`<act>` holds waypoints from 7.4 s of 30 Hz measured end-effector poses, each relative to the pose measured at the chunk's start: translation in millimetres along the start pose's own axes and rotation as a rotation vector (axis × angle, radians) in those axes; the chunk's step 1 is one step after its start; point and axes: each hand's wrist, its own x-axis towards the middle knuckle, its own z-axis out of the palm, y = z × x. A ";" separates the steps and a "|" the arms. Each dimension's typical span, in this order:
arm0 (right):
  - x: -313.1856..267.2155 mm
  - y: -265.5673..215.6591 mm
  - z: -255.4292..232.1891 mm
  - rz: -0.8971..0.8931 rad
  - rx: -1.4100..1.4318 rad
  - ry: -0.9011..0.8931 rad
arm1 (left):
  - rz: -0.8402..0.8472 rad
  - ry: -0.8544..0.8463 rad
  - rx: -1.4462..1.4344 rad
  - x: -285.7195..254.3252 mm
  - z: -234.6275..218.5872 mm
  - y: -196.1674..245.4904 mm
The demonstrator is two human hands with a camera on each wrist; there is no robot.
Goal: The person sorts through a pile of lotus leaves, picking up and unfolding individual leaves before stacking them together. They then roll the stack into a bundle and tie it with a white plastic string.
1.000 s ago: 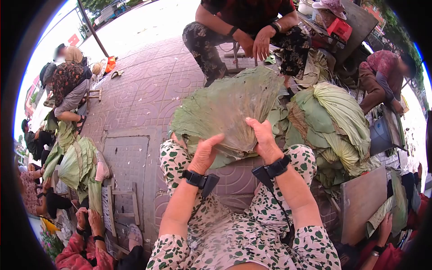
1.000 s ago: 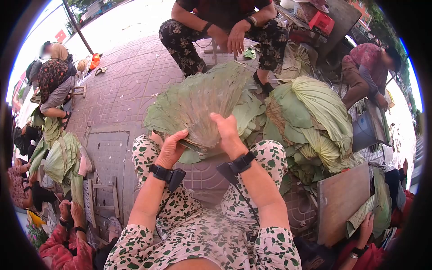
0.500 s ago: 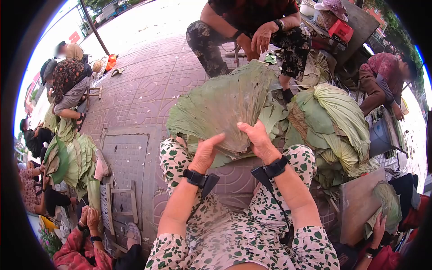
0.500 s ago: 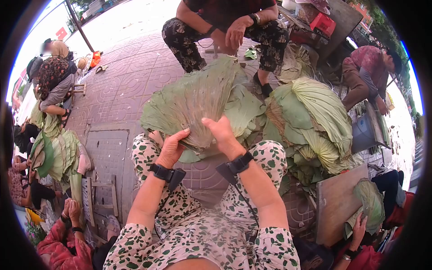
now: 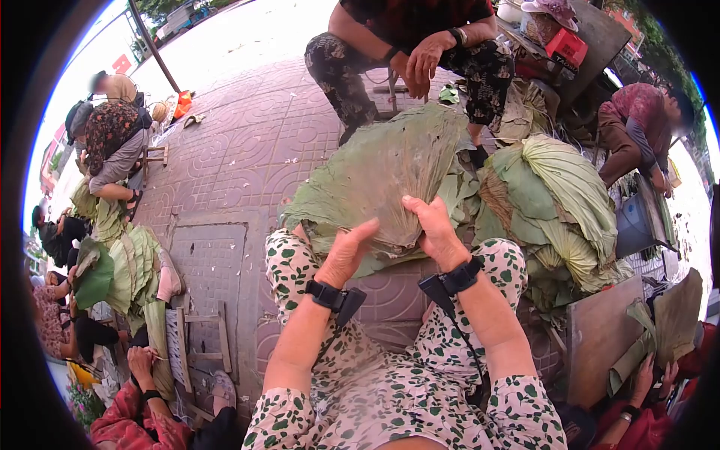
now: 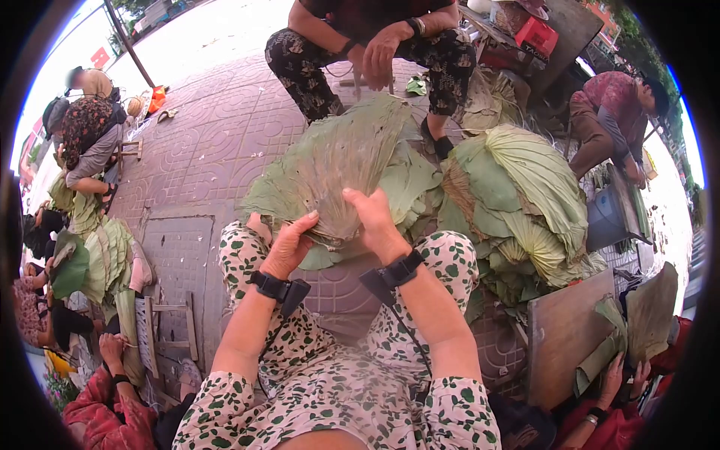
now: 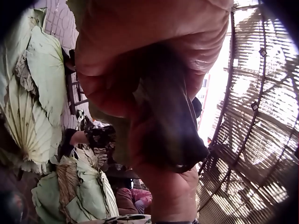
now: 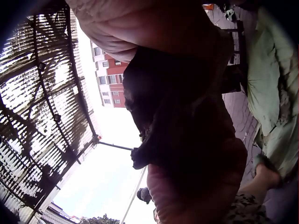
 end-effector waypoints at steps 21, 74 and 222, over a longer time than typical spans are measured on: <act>-2.7 3.0 3.3 -0.715 -1.232 -0.223 | 0.038 0.221 -0.045 2.8 -10.4 2.2; 0.2 -23.5 -2.9 -0.726 -0.881 0.290 | 0.019 0.094 -0.105 -6.2 -12.7 3.1; -10.9 -0.5 9.5 -0.685 -1.255 -0.322 | 0.046 0.025 -0.002 -14.0 0.7 11.3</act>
